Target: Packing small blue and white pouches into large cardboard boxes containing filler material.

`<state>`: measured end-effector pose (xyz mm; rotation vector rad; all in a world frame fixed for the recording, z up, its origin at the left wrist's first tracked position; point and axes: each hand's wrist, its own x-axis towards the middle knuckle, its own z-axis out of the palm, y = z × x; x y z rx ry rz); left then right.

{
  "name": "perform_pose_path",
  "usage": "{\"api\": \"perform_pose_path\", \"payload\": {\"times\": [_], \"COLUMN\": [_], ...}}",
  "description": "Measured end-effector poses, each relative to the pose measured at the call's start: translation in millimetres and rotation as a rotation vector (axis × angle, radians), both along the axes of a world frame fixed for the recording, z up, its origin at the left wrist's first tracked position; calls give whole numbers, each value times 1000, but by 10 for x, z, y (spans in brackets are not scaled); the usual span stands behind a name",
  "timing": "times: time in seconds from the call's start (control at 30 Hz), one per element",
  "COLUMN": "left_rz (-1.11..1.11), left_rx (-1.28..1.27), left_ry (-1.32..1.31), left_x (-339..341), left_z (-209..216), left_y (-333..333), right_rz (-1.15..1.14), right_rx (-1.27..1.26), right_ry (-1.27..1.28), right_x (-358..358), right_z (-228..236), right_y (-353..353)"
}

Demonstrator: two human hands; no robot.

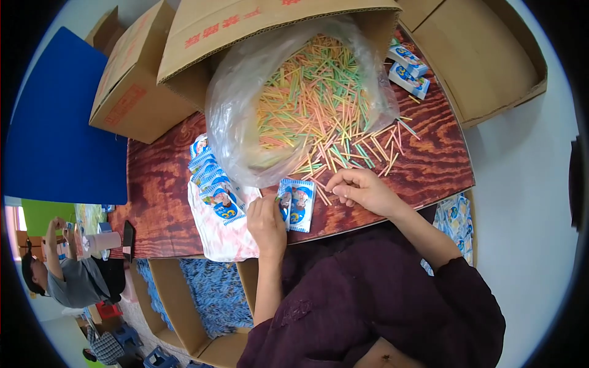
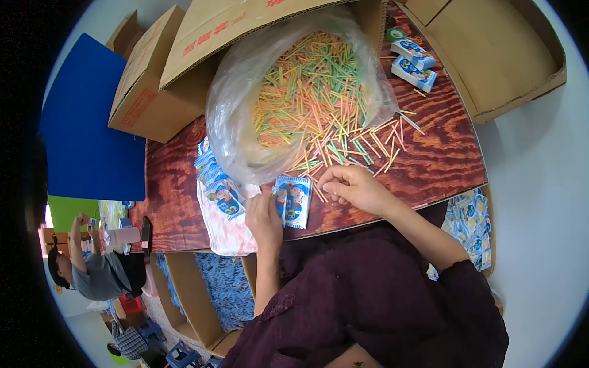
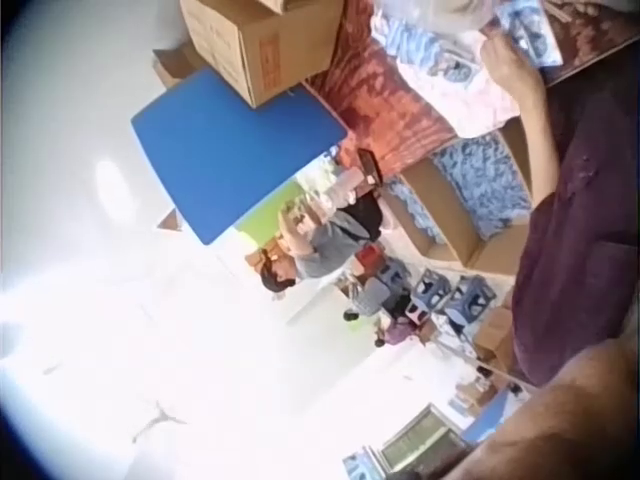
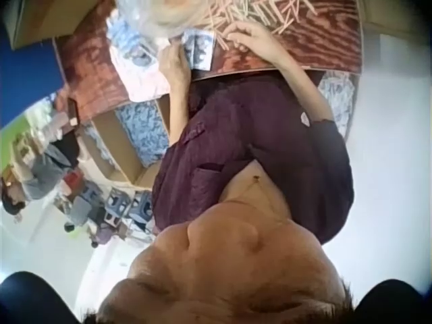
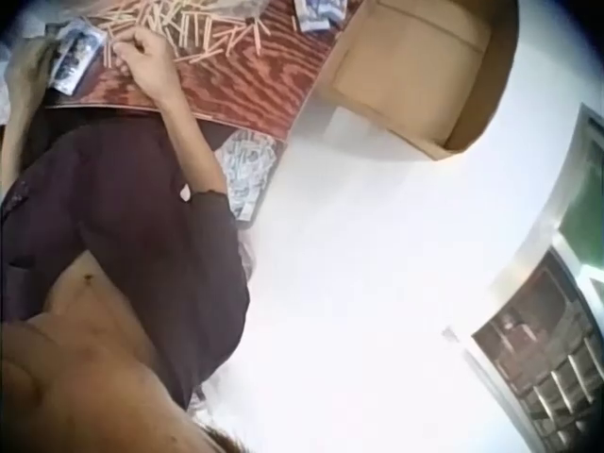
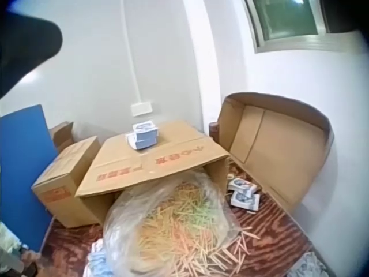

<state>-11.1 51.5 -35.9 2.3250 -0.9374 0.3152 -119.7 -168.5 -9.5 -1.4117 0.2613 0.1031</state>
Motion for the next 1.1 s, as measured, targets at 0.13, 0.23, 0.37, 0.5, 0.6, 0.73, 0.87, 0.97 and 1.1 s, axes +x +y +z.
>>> {"api": "perform_pose_path", "payload": {"times": [0.13,0.23,0.37,0.5,0.6,0.73,0.87,0.97,1.1], "left_rz": [19,24,-148,-41,-86,-157,-159,-136,-59], "left_rx": [-36,45,-38,-350,-573,-667,-395,-349,-606], "left_ry": [-123,-55,58,591,935,1021,671,681,934], "left_x": [-9,-128,-312,-285,-277,-191,-124,-86,-123], "left_z": [198,441,610,419,477,327,332,296,471], "left_y": [9,1,-219,-261,-363,-357,-277,-203,-269], "right_rz": [-86,-47,-196,-200,-304,-392,-259,-36,25], "right_rx": [-235,-579,-706,-641,-621,-653,-635,-423,-625], "right_ry": [-167,-269,-528,-469,-504,-568,-419,-378,-419], "right_x": [-15,33,162,189,163,204,250,407,554], "right_z": [31,285,303,328,301,364,312,262,348], "right_y": [-11,90,373,357,306,249,173,82,150]}}
